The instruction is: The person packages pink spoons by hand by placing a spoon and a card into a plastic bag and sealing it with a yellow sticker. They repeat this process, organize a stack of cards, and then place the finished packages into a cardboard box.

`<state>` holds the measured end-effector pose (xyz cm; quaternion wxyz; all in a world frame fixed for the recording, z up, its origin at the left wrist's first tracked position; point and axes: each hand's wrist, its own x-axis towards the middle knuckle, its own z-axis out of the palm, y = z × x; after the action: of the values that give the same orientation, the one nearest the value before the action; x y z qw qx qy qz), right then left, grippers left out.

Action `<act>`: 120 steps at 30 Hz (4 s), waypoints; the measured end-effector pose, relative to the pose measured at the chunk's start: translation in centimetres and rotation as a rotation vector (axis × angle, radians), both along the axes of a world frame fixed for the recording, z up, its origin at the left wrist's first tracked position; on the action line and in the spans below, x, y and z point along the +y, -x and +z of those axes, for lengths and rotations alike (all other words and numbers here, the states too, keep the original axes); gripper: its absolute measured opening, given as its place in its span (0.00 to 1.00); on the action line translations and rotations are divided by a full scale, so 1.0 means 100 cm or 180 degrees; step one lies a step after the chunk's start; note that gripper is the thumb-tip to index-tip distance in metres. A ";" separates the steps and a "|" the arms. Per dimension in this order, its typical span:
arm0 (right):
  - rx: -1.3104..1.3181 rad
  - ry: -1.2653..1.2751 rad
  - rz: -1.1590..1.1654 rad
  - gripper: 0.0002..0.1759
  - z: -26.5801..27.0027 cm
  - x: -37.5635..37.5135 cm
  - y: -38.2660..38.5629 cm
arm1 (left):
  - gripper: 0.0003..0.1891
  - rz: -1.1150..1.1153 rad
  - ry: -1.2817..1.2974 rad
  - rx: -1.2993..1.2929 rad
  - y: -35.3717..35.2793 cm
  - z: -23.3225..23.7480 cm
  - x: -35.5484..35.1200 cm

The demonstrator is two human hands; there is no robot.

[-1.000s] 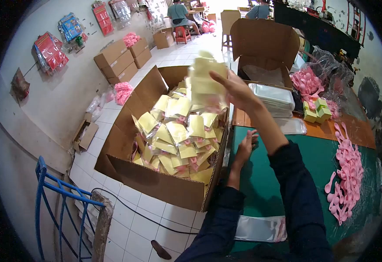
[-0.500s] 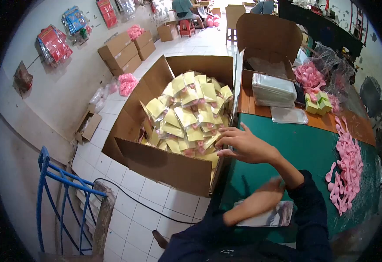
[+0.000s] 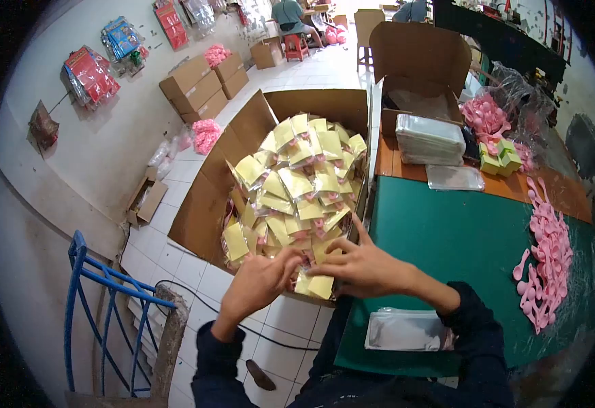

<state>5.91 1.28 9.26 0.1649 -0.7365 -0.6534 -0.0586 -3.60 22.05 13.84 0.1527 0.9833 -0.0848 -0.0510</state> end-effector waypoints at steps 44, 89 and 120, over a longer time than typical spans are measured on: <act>0.0034 -0.1288 0.0071 0.02 -0.030 0.010 0.023 | 0.48 0.1075 0.0395 0.1025 -0.285 -0.138 0.223; 0.0076 -0.1371 0.0159 0.03 -0.031 0.013 0.019 | 0.56 -0.0177 -0.1522 0.4340 -0.145 -0.111 0.141; 0.0218 -0.1313 0.0154 0.05 -0.031 0.011 0.019 | 0.38 -0.0862 -0.1713 0.0710 -0.431 -0.221 0.012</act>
<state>3.99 2.36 6.11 0.3356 -0.6729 -0.6391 -0.1620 39.47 23.26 -8.22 -0.1126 0.9565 -0.1811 -0.1989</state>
